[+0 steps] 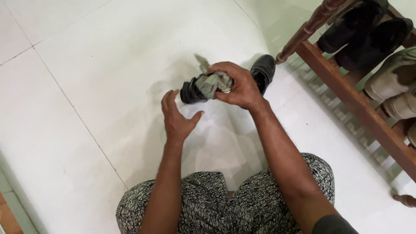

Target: The person sits on the floor and wipes a pair of black shoes with a cloth. They clean the left shoe first, then the right shoe, rubbing the cloth over the uppers and sides.

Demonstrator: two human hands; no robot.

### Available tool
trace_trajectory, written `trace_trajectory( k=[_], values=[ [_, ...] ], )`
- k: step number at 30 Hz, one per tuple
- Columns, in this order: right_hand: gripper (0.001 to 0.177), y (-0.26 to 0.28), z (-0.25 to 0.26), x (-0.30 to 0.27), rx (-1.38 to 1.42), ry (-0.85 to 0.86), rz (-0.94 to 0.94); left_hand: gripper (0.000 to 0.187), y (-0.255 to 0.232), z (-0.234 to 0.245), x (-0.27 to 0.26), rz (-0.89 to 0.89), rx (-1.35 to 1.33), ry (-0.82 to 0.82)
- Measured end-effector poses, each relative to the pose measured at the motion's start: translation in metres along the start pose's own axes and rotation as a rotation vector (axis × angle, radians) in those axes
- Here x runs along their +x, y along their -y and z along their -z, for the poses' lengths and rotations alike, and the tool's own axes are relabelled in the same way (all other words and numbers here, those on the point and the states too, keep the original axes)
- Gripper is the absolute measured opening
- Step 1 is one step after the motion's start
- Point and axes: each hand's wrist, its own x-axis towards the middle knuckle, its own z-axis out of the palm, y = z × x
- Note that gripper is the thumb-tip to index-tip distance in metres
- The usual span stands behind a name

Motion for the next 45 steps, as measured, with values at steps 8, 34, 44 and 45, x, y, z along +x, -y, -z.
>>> trace_trajectory(
  k=[8, 34, 44, 45],
  values=[
    [0.059, 0.016, -0.010, 0.005, 0.250, 0.039, 0.110, 0.091, 0.005, 0.009, 0.004, 0.112, -0.597, 0.333],
    [0.031, 0.013, -0.037, -0.005, 0.450, -0.386, -0.082, 0.063, -0.014, -0.010, 0.000, 0.658, -1.245, 0.204],
    [0.055, 0.033, -0.027, 0.010, -0.194, 0.035, 0.071, 0.080, -0.025, -0.011, -0.024, 0.622, -1.256, 0.552],
    [0.052, 0.033, -0.026, 0.010, -0.168, 0.071, 0.046, 0.085, -0.023, -0.010, -0.025, 0.623, -1.310, 0.561]
  ],
)
